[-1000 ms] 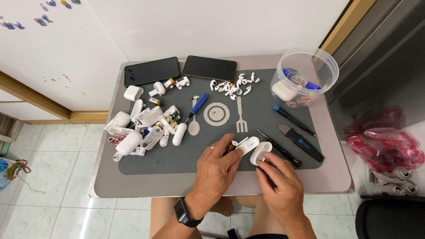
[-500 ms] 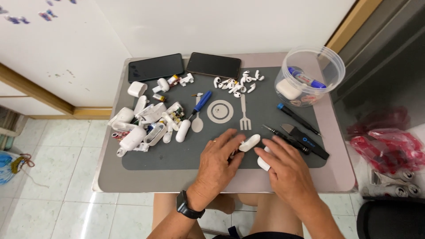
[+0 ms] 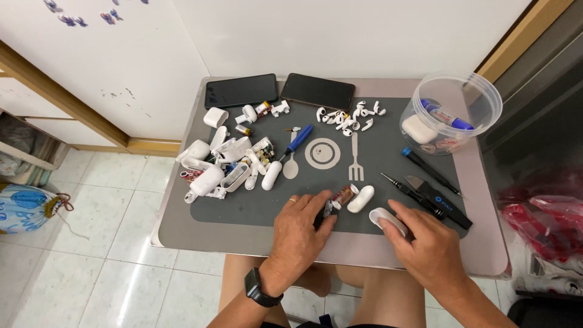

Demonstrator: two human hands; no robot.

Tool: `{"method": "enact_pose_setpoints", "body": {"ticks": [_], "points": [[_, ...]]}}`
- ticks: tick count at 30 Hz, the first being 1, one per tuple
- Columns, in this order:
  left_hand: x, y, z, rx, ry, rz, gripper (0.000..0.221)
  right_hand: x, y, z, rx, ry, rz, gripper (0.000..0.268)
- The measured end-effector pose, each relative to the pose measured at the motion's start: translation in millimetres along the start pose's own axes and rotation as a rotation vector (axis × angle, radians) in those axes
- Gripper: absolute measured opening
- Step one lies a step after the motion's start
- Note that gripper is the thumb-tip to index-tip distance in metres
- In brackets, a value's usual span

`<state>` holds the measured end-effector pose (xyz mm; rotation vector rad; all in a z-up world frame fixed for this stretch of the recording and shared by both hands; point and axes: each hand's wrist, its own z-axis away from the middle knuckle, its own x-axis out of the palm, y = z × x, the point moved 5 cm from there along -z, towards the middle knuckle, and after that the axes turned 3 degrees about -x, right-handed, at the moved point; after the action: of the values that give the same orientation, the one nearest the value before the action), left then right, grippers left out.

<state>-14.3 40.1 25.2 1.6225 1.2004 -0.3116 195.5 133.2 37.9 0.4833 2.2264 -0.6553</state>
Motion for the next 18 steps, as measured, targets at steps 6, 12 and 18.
{"method": "enact_pose_setpoints", "body": {"ticks": [6, 12, 18], "points": [[-2.6, 2.9, 1.5, 0.018, -0.003, 0.036, 0.038, 15.4, 10.2, 4.1, 0.21, -0.019, 0.013, 0.025], [-9.5, 6.8, -0.7, 0.019, 0.073, 0.096, 0.032, 14.0, 22.6, 9.3, 0.55, -0.107, -0.067, 0.036], [-17.0, -8.0, 1.3, -0.24, 0.143, 0.354, 0.033, 5.8, 17.8, 5.0, 0.655, -0.087, -0.26, 0.053]]}}
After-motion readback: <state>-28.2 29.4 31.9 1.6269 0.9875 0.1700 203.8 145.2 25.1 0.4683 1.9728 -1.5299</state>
